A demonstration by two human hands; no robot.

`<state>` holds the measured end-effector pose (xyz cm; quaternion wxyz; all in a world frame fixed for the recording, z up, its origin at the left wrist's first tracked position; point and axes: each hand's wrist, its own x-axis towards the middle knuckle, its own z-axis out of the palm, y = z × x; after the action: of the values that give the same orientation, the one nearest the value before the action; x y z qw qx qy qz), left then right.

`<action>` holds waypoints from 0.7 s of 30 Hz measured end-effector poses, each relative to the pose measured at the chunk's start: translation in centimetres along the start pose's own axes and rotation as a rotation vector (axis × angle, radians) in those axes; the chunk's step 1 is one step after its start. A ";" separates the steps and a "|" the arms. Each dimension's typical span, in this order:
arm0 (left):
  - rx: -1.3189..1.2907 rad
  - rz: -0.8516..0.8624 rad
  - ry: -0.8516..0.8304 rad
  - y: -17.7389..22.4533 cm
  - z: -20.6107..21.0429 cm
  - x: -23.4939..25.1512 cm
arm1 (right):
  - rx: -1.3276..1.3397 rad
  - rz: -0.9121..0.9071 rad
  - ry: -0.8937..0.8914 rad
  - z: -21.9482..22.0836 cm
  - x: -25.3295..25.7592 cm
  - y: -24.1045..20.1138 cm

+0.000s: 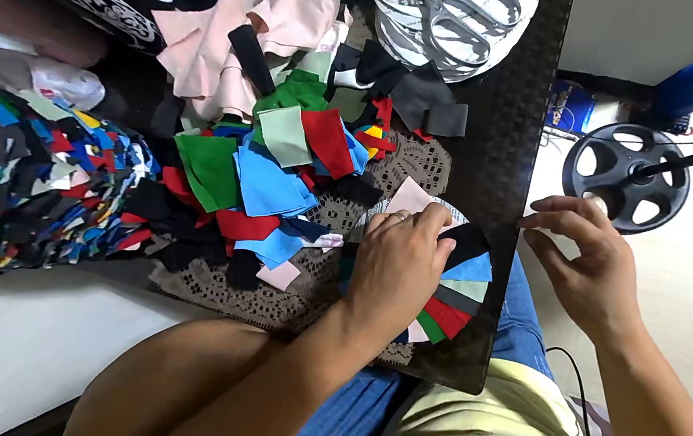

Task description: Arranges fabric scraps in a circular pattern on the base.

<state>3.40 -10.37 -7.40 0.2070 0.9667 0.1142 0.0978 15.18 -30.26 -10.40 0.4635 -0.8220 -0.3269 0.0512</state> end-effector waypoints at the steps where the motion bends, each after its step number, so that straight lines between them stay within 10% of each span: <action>1: 0.000 -0.001 -0.002 0.0 0.0 0.0 | 0.006 -0.029 0.011 0.4 -0.1 -0.1; 9: 0.012 0.030 0.018 0.2 -0.3 0.2 | -0.096 -0.274 0.013 2.4 0.6 -1.5; 21: -0.156 -0.217 -0.220 0.5 -2.6 -0.4 | 0.002 -0.179 0.021 3.6 0.1 0.6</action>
<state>2.52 -9.92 -4.89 0.3019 0.9346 0.1868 -0.0227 14.22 -27.79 -12.91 0.4704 -0.7896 -0.3941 0.0015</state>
